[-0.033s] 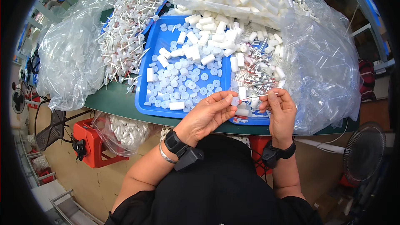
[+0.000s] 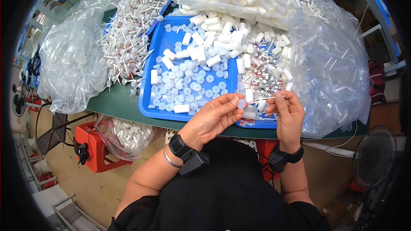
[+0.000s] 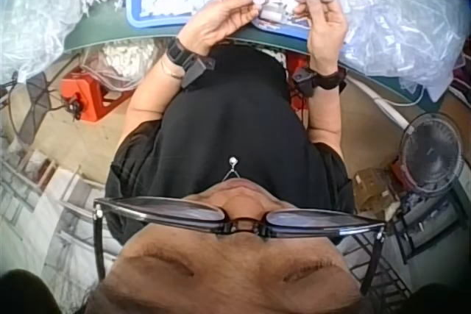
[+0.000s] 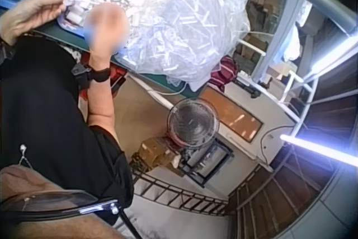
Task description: The person assembles small white plastic components by hand. They pick up a white cylindrical piece and a small white disc from a blue tray, insert the disc into the cylinder, and place the assembled unit into a pile on the tray. This process is repeated continuously throughout the video.
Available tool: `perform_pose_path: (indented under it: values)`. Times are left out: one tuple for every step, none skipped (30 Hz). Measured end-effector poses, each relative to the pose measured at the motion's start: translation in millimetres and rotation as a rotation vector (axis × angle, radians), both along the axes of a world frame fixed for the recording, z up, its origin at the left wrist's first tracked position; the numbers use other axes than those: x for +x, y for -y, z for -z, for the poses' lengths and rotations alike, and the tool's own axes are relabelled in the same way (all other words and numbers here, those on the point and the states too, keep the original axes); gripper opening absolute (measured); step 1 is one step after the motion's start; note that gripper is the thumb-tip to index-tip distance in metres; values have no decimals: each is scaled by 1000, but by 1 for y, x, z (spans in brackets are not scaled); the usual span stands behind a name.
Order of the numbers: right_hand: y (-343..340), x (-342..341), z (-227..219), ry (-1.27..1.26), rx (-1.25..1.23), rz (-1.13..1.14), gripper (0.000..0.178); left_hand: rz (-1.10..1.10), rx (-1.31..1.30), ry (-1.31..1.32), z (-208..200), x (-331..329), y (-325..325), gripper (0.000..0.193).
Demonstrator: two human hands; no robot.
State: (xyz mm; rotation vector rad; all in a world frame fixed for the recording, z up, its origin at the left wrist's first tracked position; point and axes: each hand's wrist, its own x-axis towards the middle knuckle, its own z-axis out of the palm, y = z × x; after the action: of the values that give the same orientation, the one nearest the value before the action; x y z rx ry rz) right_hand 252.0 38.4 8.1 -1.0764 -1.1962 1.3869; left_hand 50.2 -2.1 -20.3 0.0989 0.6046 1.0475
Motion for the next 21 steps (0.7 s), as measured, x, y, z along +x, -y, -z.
perform_pose_path:
  values:
    - [1,0,0,9,15,0,15,2,-1,-2,0,0,0,23]
    - [1,-1,0,19,30,0,15,4,-1,-3,0,0,0,23]
    - [2,-1,-1,21,47,-3,15,7,-2,-5,1,0,0,23]
    - [3,-1,-1,23,64,-6,15,10,1,-7,1,0,0,23]
    - [4,-2,-1,25,81,-8,14,13,4,-9,1,0,0,23]
    - [4,-2,-1,33,96,-12,14,13,6,-12,1,0,1,23]
    - [4,-2,0,41,111,-16,14,11,4,-14,1,0,1,23]
    - [5,-2,0,48,126,-20,14,10,1,-16,0,0,1,23]
    - [5,-2,0,51,129,-18,14,11,-1,-16,-1,0,1,23]
    - [5,-2,-1,54,133,-18,14,12,1,-10,-1,0,1,23]
    - [5,-2,-1,56,136,-17,14,14,3,-4,-1,0,1,24]
    - [5,-1,0,56,135,-13,14,15,6,1,-1,-1,1,24]
    - [5,-1,1,56,135,-9,14,18,5,4,0,-1,1,24]
    - [5,-1,1,55,134,-5,14,20,5,6,0,-1,1,24]
    - [5,-1,1,55,137,-7,14,23,4,8,0,-1,1,24]
    - [6,-1,1,54,139,-9,14,21,5,16,0,-1,1,24]
    - [6,-2,0,54,142,-11,13,20,5,23,0,-1,1,24]
    - [6,-1,0,70,156,-25,13,19,6,30,0,-1,1,24]
    - [7,0,0,85,169,-38,13,17,6,26,0,-1,1,24]
    - [8,0,-1,101,183,-51,12,16,7,22,0,-1,1,24]
    - [9,0,-3,119,204,-62,11,14,8,18,0,-1,1,24]
